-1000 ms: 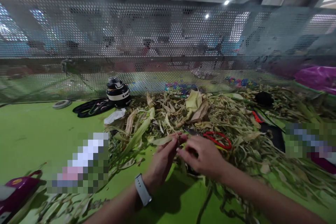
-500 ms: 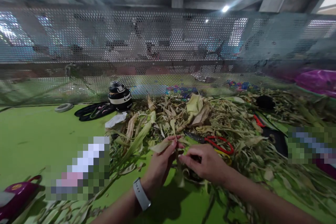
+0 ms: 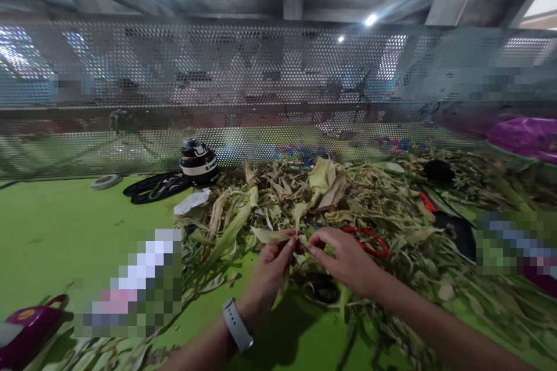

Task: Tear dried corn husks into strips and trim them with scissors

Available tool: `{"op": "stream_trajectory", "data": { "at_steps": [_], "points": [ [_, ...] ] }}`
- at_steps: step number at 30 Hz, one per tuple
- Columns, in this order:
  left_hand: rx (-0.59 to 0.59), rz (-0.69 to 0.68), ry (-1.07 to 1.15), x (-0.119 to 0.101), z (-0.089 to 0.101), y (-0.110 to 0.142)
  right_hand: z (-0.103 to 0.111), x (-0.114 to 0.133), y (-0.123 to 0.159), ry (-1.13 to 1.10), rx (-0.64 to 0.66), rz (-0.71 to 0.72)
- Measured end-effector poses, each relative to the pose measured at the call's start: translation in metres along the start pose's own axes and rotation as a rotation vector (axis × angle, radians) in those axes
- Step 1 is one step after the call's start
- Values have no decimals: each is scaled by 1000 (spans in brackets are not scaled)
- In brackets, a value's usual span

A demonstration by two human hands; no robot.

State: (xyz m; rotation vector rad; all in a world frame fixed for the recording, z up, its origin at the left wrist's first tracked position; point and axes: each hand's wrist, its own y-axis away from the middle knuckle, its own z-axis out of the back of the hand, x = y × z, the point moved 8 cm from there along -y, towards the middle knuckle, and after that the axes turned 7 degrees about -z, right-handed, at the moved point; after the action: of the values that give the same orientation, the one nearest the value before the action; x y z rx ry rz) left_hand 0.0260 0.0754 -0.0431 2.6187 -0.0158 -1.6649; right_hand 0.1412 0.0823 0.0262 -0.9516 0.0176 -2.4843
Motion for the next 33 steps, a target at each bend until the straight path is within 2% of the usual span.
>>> {"op": "stream_trajectory", "data": {
  "at_steps": [5,10,13,15,19,22,25,30,33],
  "points": [
    [53,1,-64,2,2,-6,4,1,1,-150,13,-57],
    [45,-10,61,2,-3,-4,-11,6,5,-24,30,58],
    [16,-50,50,-1,-4,-1,-22,8,7,37,62,120],
    [20,-65,5,-2,-5,1,-25,5,7,11,83,99],
    [46,-65,-96,-4,-8,4,-18,-19,-3,-227,67,-132],
    [91,-59,-40,-4,-14,7,-21,-38,-8,-477,86,-292],
    [97,-115,-23,-9,-17,9,-32,-45,-9,-705,102,-394],
    [169,-183,-119,-17,-24,12,-62,-45,3,-1221,210,-656],
    [212,-247,-188,-20,-25,12,-69,-48,3,-1365,173,-707]
  ]
}}
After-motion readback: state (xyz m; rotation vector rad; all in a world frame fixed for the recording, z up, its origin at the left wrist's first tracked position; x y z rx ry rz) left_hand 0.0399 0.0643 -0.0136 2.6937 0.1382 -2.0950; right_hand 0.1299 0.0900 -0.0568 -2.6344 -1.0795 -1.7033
